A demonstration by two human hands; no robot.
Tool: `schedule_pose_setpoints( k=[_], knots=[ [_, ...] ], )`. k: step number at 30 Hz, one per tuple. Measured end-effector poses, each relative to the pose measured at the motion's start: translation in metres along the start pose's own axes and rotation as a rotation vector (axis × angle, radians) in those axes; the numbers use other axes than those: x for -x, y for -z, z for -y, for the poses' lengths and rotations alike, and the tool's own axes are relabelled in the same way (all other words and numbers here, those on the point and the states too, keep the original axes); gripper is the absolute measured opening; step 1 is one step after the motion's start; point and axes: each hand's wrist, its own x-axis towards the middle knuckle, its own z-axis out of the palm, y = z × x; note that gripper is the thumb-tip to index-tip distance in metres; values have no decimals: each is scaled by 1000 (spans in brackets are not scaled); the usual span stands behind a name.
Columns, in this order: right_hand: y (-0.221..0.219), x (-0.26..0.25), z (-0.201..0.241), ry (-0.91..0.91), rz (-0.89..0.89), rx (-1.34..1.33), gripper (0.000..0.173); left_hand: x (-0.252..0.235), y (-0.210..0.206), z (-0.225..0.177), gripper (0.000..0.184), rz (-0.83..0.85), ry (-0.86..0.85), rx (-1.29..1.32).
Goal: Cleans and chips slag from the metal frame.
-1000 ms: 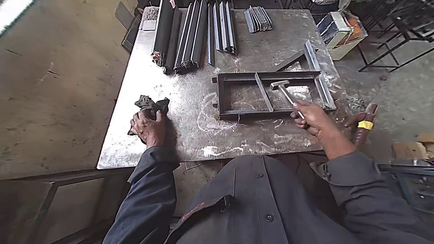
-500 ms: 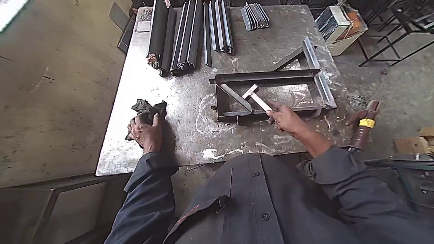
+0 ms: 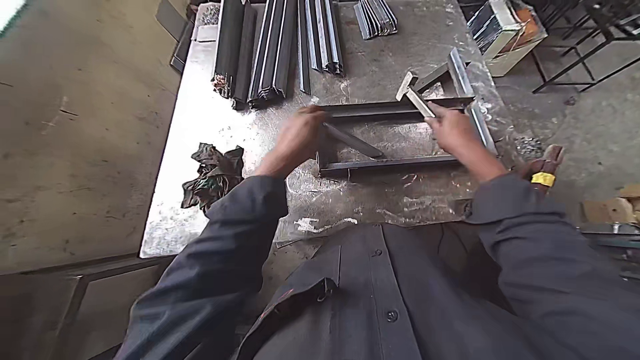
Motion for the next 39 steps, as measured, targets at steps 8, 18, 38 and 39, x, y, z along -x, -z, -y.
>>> schedule_pose_setpoints(
  k=[8, 18, 38, 39],
  knots=[
    [24, 164, -75, -130, 94, -552, 36, -67, -73, -68, 23, 628, -145, -352],
    [-37, 222, -157, 30, 235, -278, 43, -103, -85, -59, 41, 797, -181, -381],
    [-45, 109, 54, 144, -184, -41, 48, -131, -75, -59, 11, 739, -295, -391],
    [-48, 93, 53, 109, -157, -9, 50, -138, -77, -61, 5, 757, -300, -400]
  ],
)
